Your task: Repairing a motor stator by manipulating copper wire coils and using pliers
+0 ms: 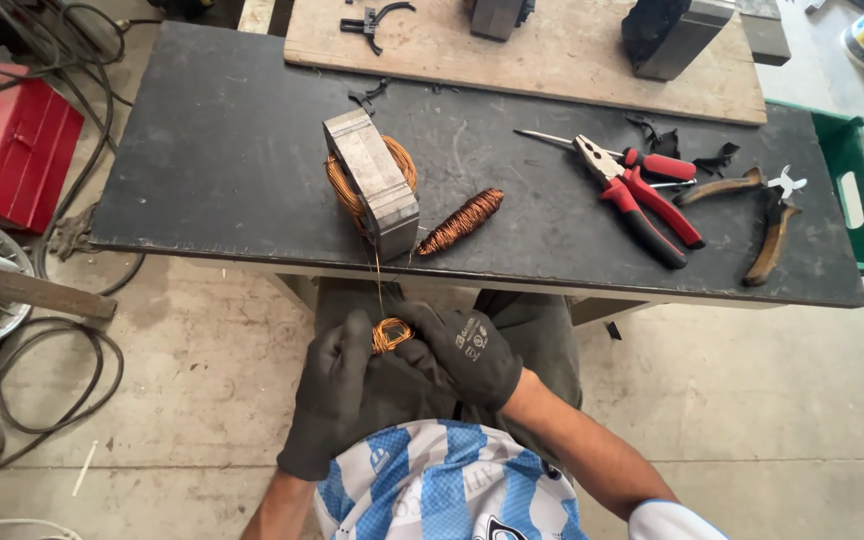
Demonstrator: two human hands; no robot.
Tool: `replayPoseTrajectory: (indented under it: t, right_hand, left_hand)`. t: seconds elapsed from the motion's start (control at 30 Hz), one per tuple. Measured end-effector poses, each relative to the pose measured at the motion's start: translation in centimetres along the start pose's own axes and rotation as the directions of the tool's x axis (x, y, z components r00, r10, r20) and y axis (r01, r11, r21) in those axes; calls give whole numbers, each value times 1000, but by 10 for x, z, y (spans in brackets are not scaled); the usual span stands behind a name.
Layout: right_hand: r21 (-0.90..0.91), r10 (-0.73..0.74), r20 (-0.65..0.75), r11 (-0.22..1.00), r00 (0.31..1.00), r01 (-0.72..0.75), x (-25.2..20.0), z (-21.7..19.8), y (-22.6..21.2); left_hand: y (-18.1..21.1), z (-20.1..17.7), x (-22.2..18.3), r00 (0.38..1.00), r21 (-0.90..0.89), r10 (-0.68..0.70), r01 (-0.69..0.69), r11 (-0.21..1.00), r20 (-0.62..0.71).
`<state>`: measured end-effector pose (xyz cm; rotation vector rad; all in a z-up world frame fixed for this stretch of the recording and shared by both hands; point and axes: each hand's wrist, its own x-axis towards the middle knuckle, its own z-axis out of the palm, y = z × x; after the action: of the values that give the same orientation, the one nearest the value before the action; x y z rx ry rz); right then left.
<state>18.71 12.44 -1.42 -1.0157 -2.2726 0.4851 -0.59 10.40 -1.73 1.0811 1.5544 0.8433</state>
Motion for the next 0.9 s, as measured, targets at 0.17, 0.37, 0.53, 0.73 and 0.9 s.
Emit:
replayPoseTrajectory:
  t: [0.17, 0.37, 0.53, 0.73, 0.9]
  right_hand:
    - [-104, -52, 88, 993, 995, 61, 16, -19, 1]
    - [74, -42, 76, 997, 996, 36, 29, -14, 10]
    - [328, 98, 22, 939, 995, -100, 44, -23, -15]
    - [684, 459, 149, 592, 876, -427, 39, 7, 9]
    - [474, 462, 25, 775, 887, -417, 38, -2, -4]
  left_hand:
    - [7, 0, 1, 1000, 163, 23, -26, 986, 21]
    - [14, 4, -10, 252, 942, 965, -335, 21, 68]
    - [52, 3, -11, 1, 815, 999, -579, 36, -43]
    - [31, 0, 24, 935, 50, 354, -352, 935, -25]
    - [15, -3, 48, 980, -6, -47, 49, 999, 194]
